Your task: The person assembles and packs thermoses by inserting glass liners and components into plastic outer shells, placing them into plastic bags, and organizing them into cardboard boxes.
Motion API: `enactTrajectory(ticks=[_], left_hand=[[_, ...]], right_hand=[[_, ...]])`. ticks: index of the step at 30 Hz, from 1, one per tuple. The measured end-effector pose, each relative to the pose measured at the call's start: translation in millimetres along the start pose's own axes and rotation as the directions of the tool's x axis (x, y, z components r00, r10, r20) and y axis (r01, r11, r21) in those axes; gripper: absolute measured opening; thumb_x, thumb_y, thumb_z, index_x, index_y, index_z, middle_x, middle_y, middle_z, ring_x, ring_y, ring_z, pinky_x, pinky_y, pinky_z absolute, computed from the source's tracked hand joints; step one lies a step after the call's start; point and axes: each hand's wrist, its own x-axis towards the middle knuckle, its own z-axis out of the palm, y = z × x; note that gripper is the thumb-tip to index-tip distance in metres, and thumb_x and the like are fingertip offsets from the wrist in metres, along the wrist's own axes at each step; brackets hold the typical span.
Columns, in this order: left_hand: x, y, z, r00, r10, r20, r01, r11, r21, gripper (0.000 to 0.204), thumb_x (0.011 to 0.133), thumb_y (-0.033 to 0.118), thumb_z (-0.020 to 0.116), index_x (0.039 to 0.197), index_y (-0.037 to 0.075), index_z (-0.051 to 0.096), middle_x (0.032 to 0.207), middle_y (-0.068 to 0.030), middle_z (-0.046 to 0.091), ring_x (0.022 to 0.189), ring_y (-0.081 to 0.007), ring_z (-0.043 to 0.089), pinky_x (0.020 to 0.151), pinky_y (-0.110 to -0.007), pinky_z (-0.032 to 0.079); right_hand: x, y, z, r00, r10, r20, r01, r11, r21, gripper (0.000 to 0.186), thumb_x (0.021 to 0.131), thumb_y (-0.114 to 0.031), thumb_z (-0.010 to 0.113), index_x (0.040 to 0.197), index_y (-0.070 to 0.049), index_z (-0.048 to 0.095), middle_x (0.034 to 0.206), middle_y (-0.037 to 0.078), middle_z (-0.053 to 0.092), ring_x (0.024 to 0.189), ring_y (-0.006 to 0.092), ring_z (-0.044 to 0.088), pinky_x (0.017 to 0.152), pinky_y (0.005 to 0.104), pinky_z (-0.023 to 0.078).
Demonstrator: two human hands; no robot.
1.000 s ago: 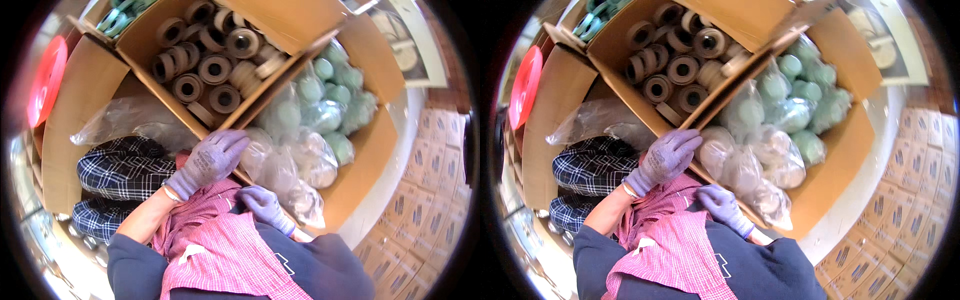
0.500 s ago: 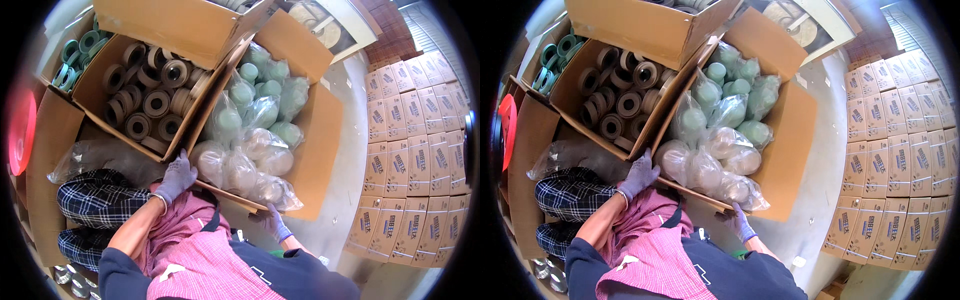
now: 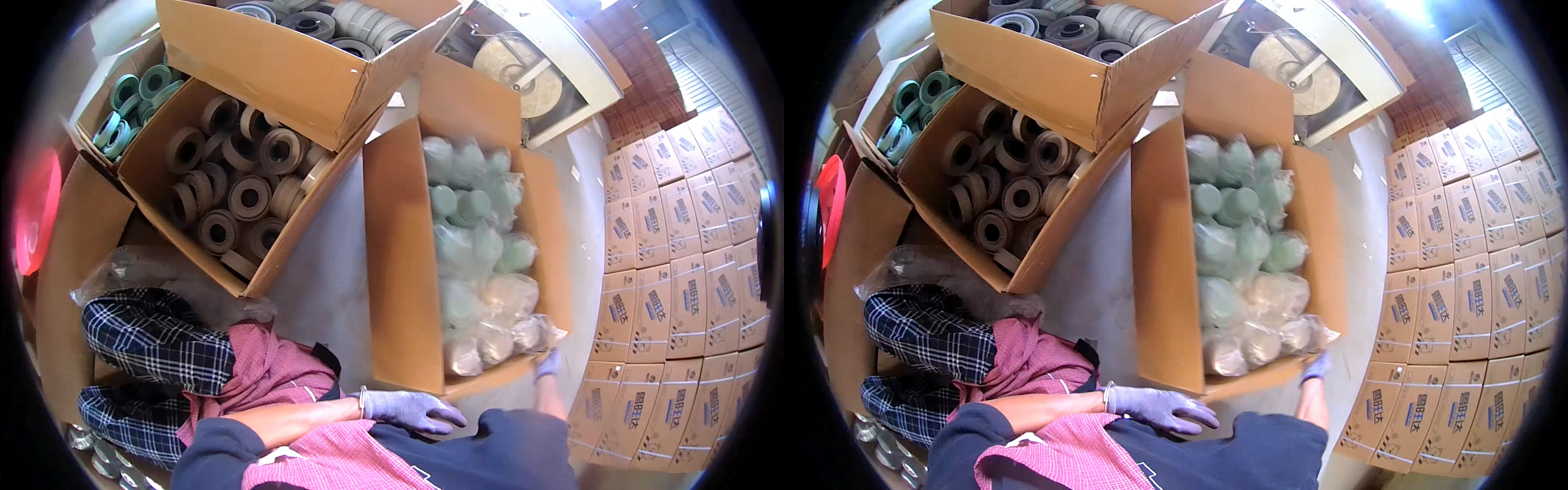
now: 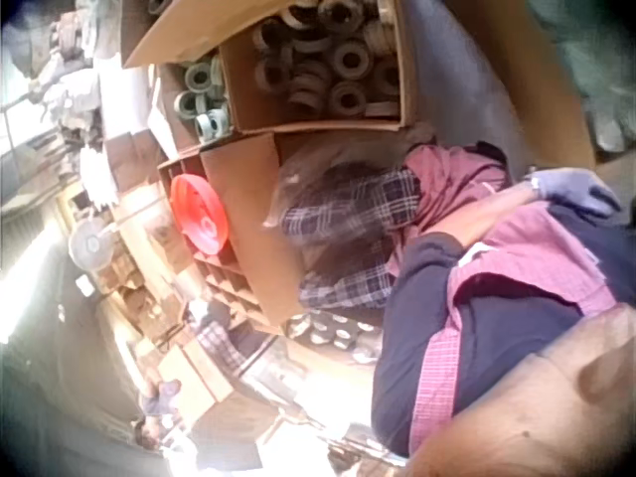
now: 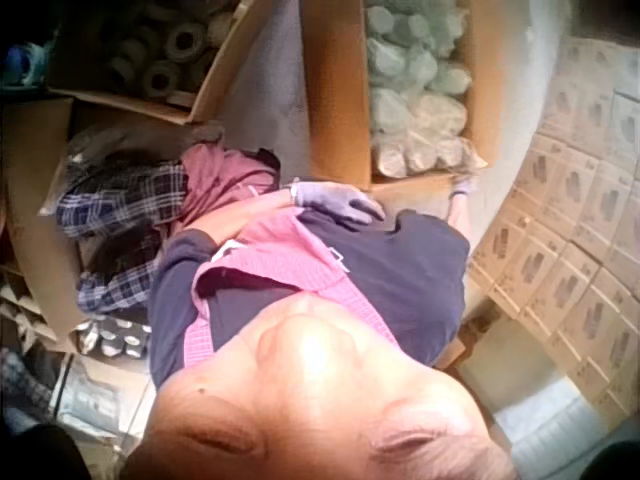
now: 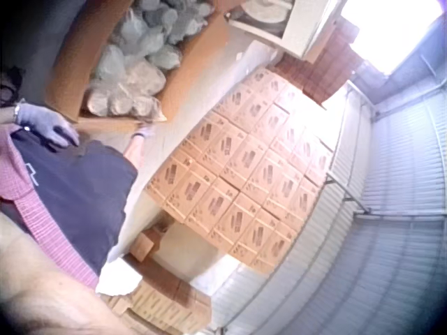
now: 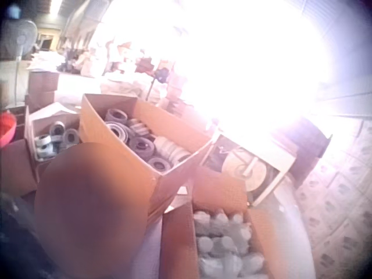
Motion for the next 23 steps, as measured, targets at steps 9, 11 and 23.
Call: enactTrajectory(ticks=[9, 11, 23], left_hand=[[-131, 61, -154, 0.632, 0.044, -0.774, 0.764, -0.206, 0.612, 0.056, 0.083, 0.025, 0.064, 0.135, 0.01, 0.052, 0.129, -0.0178, 0.056, 0.126, -0.0371, 0.049, 0.112, -0.055, 0.028], [-170, 68, -169, 0.512, 0.208, -0.833, 0.848, -0.274, 0.453, 0.058, 0.085, 0.02, 0.06, 0.14, 0.011, 0.046, 0.131, -0.0169, 0.055, 0.125, -0.0365, 0.05, 0.111, -0.058, 0.029], [-206, 32, -189, 0.207, -0.142, -0.968, 0.972, 0.143, 0.187, 0.069, 0.081, 0.018, 0.067, 0.143, 0.009, 0.038, 0.118, -0.0155, 0.063, 0.113, -0.0318, 0.058, 0.107, -0.047, 0.035]], right_hand=[[-136, -49, 491, 0.079, -0.49, 0.868, 0.993, -0.033, -0.109, 0.09, 0.076, -0.038, 0.074, 0.146, 0.002, 0.035, 0.151, 0.025, 0.034, 0.142, 0.041, 0.028, 0.117, 0.0441, 0.025], [-176, -51, 574, 0.305, -0.23, 0.924, 0.952, 0.042, -0.304, 0.111, 0.072, -0.039, 0.08, 0.152, 0.001, 0.015, 0.157, 0.03, 0.014, 0.147, 0.0408, 0.013, 0.118, 0.0437, 0.024], [-94, -24, 704, 0.496, 0.06, 0.866, 0.828, -0.332, -0.451, 0.088, 0.061, -0.043, 0.085, 0.137, -0.011, 0.052, 0.138, 0.02, 0.05, 0.128, 0.0329, 0.051, 0.108, 0.0371, 0.043]])
